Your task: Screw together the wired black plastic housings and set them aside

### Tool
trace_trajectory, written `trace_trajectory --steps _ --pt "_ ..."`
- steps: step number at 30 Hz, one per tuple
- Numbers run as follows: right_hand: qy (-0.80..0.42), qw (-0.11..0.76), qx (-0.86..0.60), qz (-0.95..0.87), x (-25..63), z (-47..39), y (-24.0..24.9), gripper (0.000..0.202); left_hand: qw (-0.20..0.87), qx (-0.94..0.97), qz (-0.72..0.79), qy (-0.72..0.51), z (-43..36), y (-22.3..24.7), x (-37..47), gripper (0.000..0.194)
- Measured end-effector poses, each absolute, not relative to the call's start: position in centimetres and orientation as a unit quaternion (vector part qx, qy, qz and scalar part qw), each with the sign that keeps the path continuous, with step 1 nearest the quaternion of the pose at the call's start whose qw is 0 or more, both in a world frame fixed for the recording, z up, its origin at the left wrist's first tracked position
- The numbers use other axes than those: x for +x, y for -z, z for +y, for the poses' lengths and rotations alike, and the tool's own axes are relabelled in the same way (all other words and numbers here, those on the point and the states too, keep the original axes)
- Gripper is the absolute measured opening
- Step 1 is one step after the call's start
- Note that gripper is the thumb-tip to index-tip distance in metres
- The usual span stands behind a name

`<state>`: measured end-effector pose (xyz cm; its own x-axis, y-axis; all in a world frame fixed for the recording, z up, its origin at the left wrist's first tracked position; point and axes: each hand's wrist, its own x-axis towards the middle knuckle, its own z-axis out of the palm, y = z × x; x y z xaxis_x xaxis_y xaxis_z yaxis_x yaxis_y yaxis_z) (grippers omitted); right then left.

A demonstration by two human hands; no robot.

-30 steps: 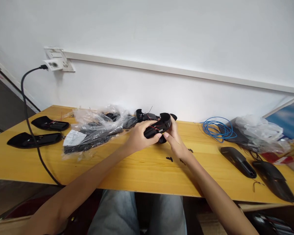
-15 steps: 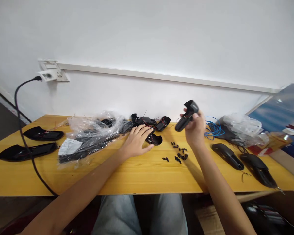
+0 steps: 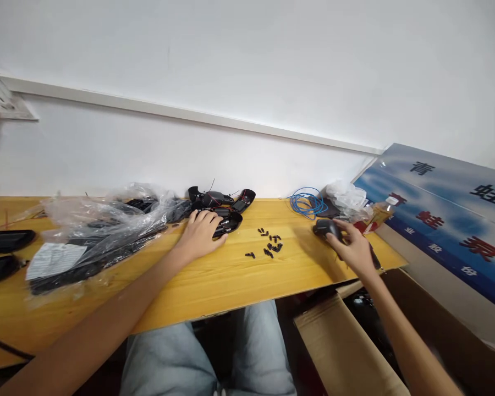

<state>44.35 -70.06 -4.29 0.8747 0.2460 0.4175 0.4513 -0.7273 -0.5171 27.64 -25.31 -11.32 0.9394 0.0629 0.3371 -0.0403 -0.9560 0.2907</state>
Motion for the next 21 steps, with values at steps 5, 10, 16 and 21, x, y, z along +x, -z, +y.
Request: trace_trajectory --steps 5,10,16,21 --pt "0.21 0.177 -0.923 -0.271 44.3 -68.8 8.4 0.062 0.157 0.972 0.028 -0.171 -25.3 11.1 27.0 0.055" --pt "0.234 0.106 -0.926 -0.275 47.0 -69.1 10.4 0.062 0.155 0.977 0.028 -0.146 -25.4 10.8 26.8 0.05" --pt "0.234 0.114 -0.916 -0.306 47.1 -66.1 9.7 0.064 0.187 0.969 0.035 -0.158 -25.5 10.6 27.0 0.049" --pt "0.068 0.219 -0.886 -0.404 45.1 -59.1 8.0 0.04 0.237 0.942 0.039 -0.233 -25.5 10.8 26.9 0.045"
